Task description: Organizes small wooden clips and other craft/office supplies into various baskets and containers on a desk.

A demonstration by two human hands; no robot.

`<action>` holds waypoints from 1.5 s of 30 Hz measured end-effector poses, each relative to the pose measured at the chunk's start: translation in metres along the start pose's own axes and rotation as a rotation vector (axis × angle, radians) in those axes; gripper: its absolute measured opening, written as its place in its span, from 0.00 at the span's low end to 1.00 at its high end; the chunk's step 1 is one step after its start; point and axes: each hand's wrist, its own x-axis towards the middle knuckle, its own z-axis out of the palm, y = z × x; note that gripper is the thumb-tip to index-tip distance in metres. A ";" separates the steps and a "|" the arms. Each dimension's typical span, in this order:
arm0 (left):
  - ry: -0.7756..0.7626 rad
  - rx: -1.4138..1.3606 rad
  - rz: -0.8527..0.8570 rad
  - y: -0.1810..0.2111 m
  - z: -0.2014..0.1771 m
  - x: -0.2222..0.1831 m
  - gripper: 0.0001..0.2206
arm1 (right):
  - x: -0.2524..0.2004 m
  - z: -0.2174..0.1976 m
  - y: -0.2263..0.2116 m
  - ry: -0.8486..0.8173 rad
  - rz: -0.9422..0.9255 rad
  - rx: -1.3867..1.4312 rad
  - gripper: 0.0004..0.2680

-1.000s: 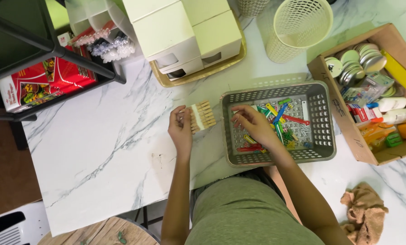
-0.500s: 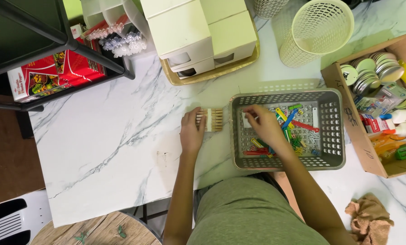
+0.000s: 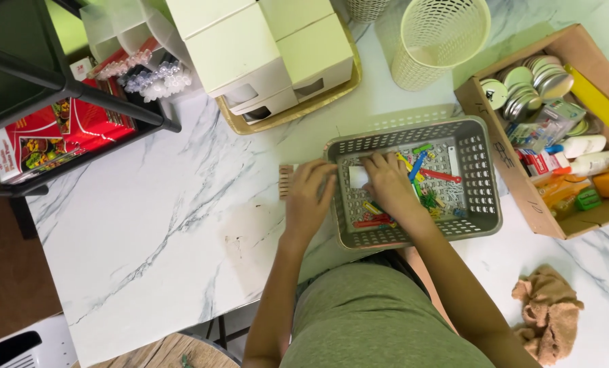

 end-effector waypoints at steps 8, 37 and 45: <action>-0.250 -0.171 0.080 0.016 0.026 0.008 0.17 | -0.016 -0.010 0.015 0.019 -0.086 0.143 0.12; -0.182 -0.794 -0.387 -0.009 0.093 0.012 0.11 | -0.041 -0.045 0.036 0.047 -0.103 0.038 0.10; -0.088 -0.947 -0.339 -0.014 0.092 0.017 0.20 | -0.028 -0.046 0.028 -0.007 -0.145 0.127 0.08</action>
